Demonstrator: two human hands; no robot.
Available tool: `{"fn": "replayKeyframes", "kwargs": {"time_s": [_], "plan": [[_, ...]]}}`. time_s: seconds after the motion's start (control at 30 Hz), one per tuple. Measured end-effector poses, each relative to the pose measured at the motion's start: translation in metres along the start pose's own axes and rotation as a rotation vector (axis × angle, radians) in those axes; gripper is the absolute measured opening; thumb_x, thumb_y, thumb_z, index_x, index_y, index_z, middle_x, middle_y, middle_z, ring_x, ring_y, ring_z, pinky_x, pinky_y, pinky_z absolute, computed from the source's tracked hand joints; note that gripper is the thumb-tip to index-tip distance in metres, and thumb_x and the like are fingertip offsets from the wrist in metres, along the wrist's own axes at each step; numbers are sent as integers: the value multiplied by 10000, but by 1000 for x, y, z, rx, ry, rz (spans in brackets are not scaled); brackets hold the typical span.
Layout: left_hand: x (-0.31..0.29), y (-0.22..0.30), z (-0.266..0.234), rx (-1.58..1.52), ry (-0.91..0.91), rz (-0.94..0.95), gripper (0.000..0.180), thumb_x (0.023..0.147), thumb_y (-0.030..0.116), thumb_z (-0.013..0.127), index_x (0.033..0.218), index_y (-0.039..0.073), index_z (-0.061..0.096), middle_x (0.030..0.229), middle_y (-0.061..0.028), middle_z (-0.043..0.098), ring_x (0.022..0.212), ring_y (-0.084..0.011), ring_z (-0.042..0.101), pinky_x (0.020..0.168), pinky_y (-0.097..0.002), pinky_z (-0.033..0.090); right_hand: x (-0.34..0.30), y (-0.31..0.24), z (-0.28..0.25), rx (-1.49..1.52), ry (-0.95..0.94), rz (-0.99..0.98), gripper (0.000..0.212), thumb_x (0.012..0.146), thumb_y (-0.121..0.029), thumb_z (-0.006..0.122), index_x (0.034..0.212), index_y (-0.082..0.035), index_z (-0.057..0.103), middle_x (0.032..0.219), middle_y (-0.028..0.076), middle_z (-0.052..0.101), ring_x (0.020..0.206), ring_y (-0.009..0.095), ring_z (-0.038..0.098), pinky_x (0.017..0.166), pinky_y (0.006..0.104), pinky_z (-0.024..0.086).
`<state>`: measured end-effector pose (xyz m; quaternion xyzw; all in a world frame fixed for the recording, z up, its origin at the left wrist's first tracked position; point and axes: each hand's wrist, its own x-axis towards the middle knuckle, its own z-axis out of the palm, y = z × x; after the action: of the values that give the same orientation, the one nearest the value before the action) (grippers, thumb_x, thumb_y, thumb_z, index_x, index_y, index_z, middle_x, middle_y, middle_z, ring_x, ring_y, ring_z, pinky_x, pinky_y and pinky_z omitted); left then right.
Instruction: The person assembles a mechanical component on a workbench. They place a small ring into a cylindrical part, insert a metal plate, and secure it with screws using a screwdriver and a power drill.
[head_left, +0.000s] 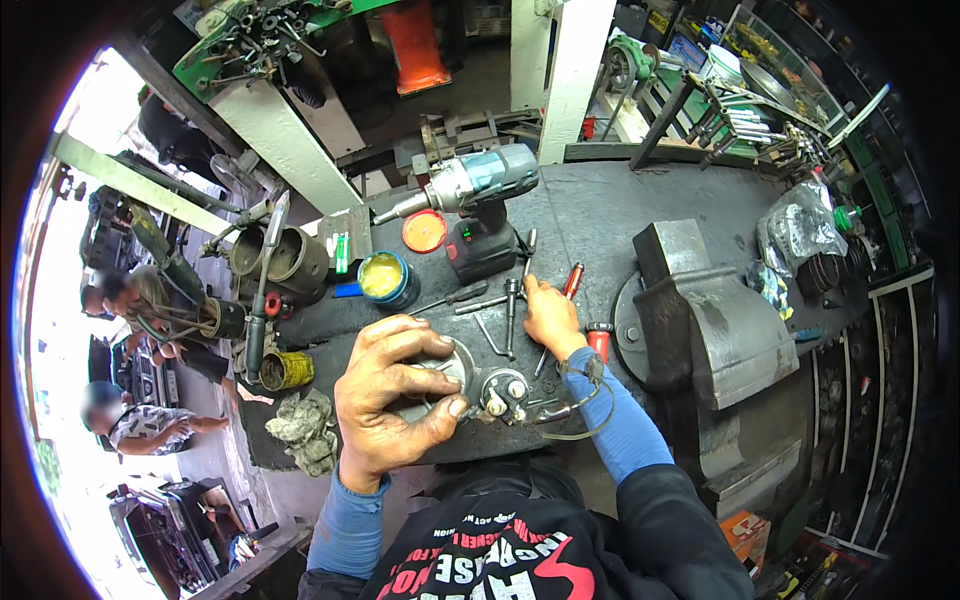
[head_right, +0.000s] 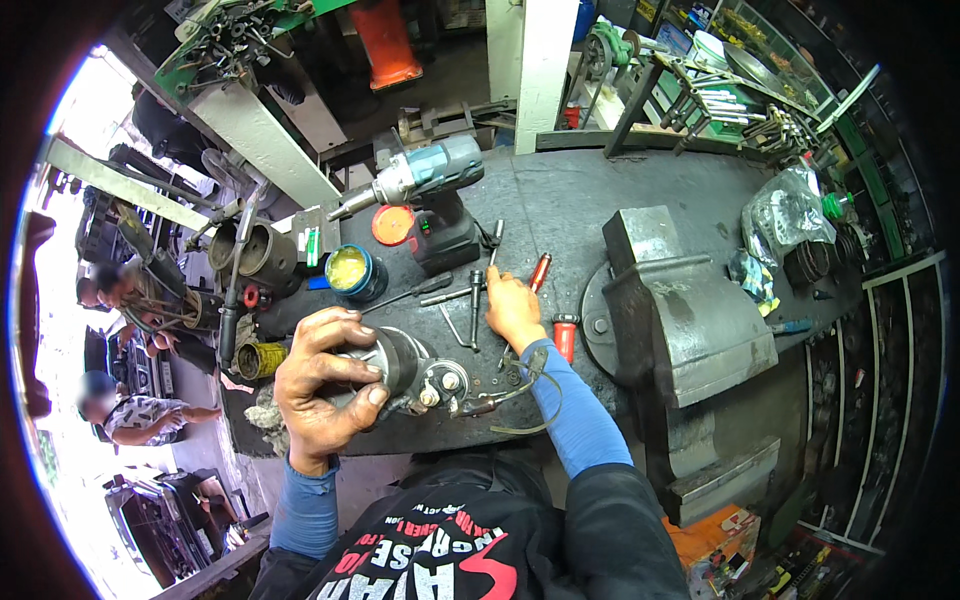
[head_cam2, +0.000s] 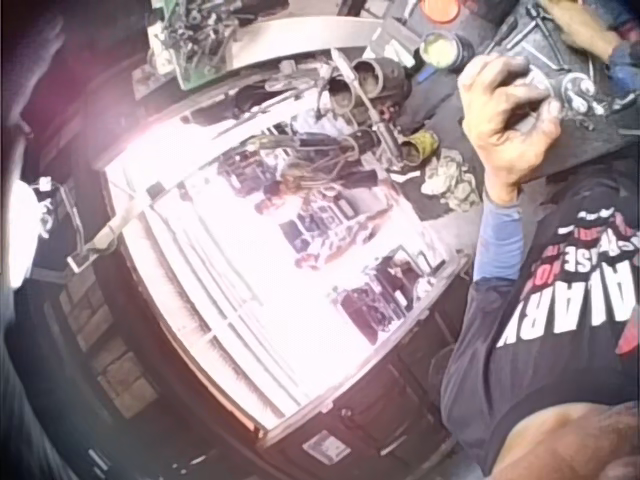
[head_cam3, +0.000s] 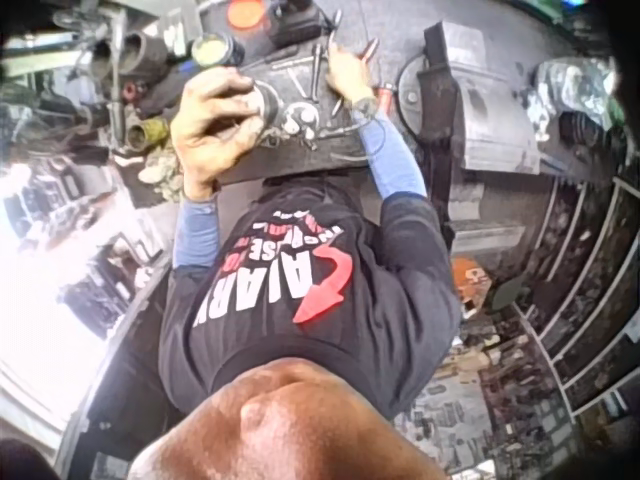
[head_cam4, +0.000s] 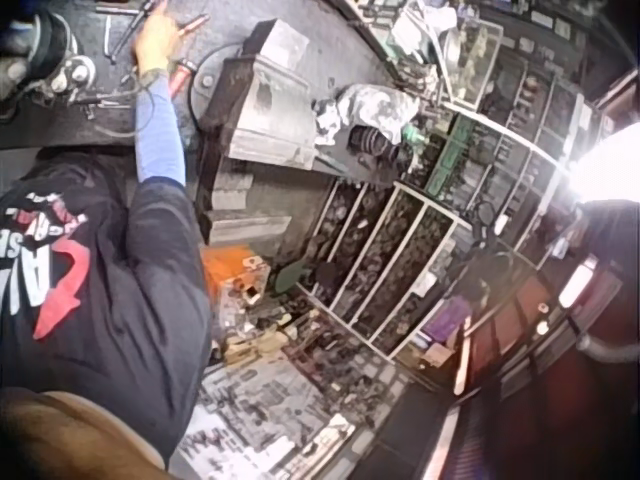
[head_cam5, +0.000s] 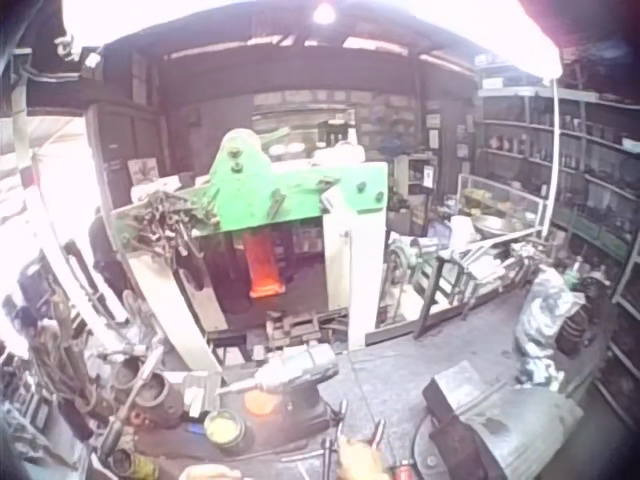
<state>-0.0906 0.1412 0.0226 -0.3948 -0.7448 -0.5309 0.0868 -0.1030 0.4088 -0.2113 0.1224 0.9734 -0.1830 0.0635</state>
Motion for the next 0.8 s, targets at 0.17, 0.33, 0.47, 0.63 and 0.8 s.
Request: {"fn": "replayKeyframes", "kwargs": {"time_s": [0.17, 0.33, 0.47, 0.63, 0.8], "plan": [[0, -1, 0, -20, 8, -5, 224, 686, 120, 891, 889, 81, 802, 1105, -108, 770, 1151, -326, 673, 1015, -449, 518, 13, 2, 4, 49, 52, 138, 466, 808, -65, 738, 1241, 19, 589, 1191, 267, 723, 1035, 451, 747, 909, 537, 608], [-3, -1, -1, -35, 16, -12, 234, 689, 119, 890, 899, 71, 799, 1124, -117, 761, 1146, -314, 676, 1016, -437, 512, 12, 27, -11, 315, 253, 265, 395, 830, -167, 720, 1181, 11, 752, 1224, 286, 717, 1116, 459, 717, 1005, 518, 562], [-5, 0, 1, -47, 24, -50, 271, 697, 121, 889, 940, 61, 783, 1180, -139, 743, 1142, -311, 683, 1013, -430, 526, 13, 37, -25, 546, 323, 307, 500, 836, -371, 787, 1097, 55, 776, 996, 287, 761, 979, 433, 749, 903, 495, 566], [-9, -2, -3, -32, 16, -60, 479, 676, 175, 960, 1097, 58, 764, 1263, -145, 717, 1189, -304, 684, 1015, -406, 542, 4, 33, -31, 660, 531, 326, 486, 844, -427, 874, 802, 18, 684, 685, 51, 621, 664, 146, 547, 620, 362, 449], [-7, -8, -8, -44, -38, -54, 958, 547, 353, 1063, 1369, 61, 665, 1322, -133, 700, 1256, -300, 664, 1077, -417, 518, -2, 54, -39, 770, 631, 125, 354, 872, -301, 827, 852, 23, 685, 724, 79, 653, 694, 146, 568, 664, 351, 473]]}}
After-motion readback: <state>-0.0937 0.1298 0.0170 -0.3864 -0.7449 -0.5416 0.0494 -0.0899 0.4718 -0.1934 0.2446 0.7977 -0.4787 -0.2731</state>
